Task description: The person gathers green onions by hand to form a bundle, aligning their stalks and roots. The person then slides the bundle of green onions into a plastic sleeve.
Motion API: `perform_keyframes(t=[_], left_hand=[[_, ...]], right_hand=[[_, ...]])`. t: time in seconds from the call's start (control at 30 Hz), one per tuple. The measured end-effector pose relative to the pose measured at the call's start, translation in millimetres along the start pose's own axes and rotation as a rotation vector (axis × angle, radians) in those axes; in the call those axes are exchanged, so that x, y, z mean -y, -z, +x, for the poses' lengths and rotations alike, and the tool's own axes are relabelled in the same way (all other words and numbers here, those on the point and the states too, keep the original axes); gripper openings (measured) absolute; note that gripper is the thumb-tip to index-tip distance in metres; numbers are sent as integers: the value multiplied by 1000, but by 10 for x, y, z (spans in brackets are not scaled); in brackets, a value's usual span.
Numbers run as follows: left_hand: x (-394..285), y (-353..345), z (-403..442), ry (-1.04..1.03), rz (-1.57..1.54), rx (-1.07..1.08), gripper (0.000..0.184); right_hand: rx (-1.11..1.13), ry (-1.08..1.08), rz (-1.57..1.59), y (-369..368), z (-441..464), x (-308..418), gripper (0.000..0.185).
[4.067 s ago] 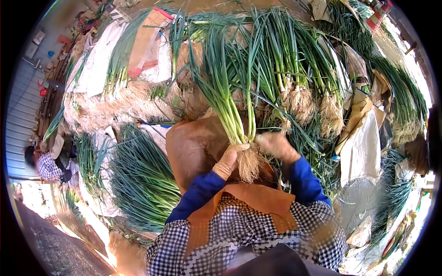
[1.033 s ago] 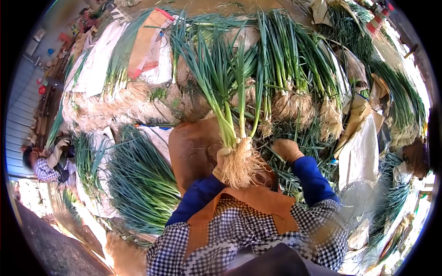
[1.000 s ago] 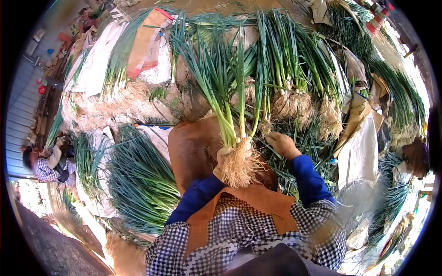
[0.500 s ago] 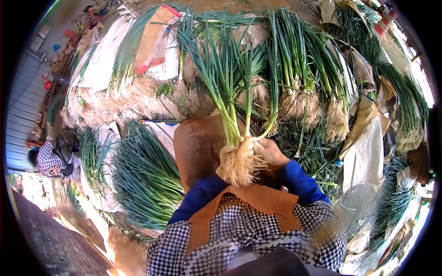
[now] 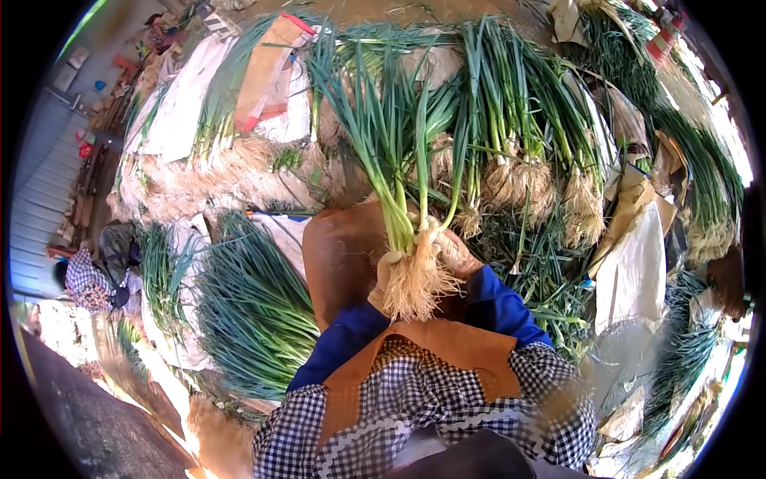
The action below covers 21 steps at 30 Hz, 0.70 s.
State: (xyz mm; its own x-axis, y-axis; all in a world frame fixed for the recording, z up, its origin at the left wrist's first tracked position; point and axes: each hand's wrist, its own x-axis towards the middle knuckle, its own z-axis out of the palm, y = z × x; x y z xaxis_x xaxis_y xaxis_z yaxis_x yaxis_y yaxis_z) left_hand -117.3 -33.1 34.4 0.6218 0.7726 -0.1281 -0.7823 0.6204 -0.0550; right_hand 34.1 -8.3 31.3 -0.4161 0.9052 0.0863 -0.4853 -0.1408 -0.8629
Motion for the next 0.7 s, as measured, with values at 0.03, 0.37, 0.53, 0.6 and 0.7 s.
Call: perform_keyframes(t=[0.03, 0.37, 0.53, 0.6, 0.7], left_hand=[[-33, -25, -48, 15, 109, -104, 46], [-37, 66, 25, -12, 446, -254, 37], [-111, 110, 141, -25, 214, -281, 42], [-63, 265, 155, -56, 266, -269, 42], [-109, 387, 108, 66, 325, -324, 43]], right_hand=[[-183, -40, 34, 75, -8, -285, 40], [119, -60, -1160, 91, -526, 194, 22], [560, -917, -1696, 628, -957, 357, 45], [-84, -765, -1435, 736, -908, 375, 54], [-363, -548, -228, 582, -611, 133, 57]])
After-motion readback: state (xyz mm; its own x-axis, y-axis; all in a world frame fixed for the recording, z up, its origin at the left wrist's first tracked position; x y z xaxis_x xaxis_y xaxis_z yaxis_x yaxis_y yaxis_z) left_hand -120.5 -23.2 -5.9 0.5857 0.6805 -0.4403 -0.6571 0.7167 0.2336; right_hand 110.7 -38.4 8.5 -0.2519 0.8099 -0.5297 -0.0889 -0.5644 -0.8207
